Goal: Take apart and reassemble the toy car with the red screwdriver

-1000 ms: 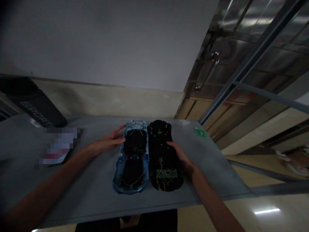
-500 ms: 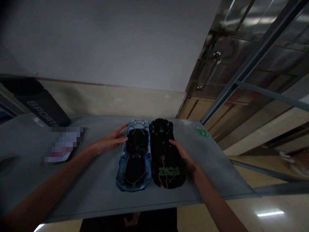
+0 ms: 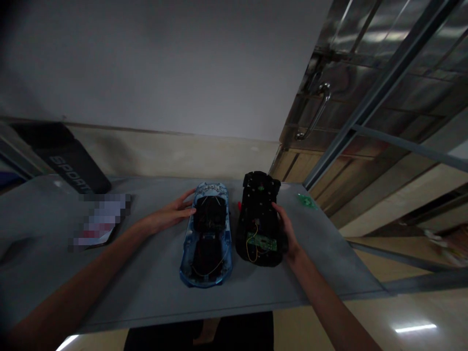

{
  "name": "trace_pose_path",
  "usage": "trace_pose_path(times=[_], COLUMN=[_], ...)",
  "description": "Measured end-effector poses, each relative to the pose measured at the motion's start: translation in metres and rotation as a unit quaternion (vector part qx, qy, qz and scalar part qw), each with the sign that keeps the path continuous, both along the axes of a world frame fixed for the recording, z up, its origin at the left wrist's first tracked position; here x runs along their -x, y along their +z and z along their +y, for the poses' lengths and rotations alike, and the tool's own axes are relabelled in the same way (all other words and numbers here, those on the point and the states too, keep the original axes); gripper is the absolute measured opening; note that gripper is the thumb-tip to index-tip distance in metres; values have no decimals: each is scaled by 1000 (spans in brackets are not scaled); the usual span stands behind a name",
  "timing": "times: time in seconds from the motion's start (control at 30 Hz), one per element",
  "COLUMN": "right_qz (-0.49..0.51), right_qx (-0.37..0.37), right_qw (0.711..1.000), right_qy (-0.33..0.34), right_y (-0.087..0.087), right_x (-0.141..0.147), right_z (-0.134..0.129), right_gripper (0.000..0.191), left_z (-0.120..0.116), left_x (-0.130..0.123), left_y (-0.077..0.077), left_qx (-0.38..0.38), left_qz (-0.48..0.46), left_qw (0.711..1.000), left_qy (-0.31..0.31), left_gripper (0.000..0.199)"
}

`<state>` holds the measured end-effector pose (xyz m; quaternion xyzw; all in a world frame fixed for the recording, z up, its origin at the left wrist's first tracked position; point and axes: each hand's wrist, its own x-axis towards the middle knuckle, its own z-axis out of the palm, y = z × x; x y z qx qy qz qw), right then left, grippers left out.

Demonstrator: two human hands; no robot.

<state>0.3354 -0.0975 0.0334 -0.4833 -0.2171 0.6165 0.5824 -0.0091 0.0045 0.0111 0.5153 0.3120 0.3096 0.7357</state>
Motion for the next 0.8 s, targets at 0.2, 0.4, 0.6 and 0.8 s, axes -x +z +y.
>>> trace_pose_path(times=[0.2,0.4,0.6,0.8], right_qz=[47,13,-64,4], right_qx=[28,-23,-87,-102], right_qw=[998,999,991,992], right_qy=[-1,38,84,79], right_y=[-14,-6,17,22], right_x=[-11,-10,5,4], right_z=[11,7,0,-7], right_gripper=[31,33,55,61], left_z=[-2,-1,2,1], left_x=[-1,-1,-1,-1], left_y=[2,1,-5,-5], left_qx=[4,6,3,3], left_qz=[13,8,13,12], left_qw=[1000,1000,1000,1000], left_qy=[5,10,15,24], left_gripper=[112,111,115,116])
